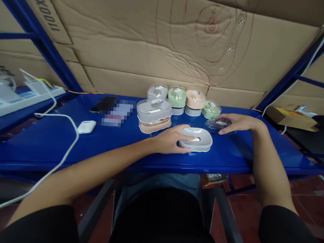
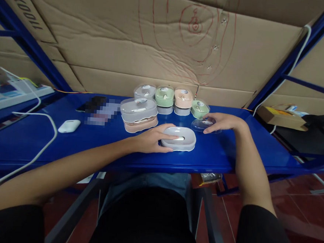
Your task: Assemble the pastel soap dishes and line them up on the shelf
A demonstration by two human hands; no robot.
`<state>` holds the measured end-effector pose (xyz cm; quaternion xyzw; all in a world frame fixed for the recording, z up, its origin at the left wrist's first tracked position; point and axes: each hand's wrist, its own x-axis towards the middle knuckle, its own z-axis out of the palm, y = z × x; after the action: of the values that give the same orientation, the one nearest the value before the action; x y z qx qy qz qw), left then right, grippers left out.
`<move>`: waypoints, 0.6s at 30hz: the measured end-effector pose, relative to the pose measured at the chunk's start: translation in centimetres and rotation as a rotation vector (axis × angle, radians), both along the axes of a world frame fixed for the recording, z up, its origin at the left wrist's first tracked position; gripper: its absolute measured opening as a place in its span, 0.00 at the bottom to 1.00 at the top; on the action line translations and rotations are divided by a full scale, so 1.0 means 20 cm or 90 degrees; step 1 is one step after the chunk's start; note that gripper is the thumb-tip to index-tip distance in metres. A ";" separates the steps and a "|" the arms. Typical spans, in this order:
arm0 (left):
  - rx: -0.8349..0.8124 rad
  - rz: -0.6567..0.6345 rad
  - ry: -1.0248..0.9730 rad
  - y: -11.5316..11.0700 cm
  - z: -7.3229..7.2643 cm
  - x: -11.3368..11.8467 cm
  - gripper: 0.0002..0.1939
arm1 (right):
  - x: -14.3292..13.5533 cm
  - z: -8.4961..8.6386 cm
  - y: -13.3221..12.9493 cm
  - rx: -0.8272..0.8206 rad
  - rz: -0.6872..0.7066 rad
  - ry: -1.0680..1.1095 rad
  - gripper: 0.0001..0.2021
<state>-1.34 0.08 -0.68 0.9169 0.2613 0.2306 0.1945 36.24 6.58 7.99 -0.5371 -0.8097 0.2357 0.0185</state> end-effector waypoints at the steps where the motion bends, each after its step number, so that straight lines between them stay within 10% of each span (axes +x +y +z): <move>1: 0.001 0.003 -0.001 0.00 0.00 0.00 0.28 | 0.00 0.00 0.00 0.002 0.003 -0.001 0.46; 18: 0.079 0.162 -0.132 -0.01 0.02 0.00 0.27 | -0.04 -0.10 0.05 0.035 0.013 -0.041 0.53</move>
<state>-1.44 -0.12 -0.27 0.8580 0.3394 0.3620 0.1328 35.42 7.67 5.91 -0.5355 -0.8215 0.1962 0.0049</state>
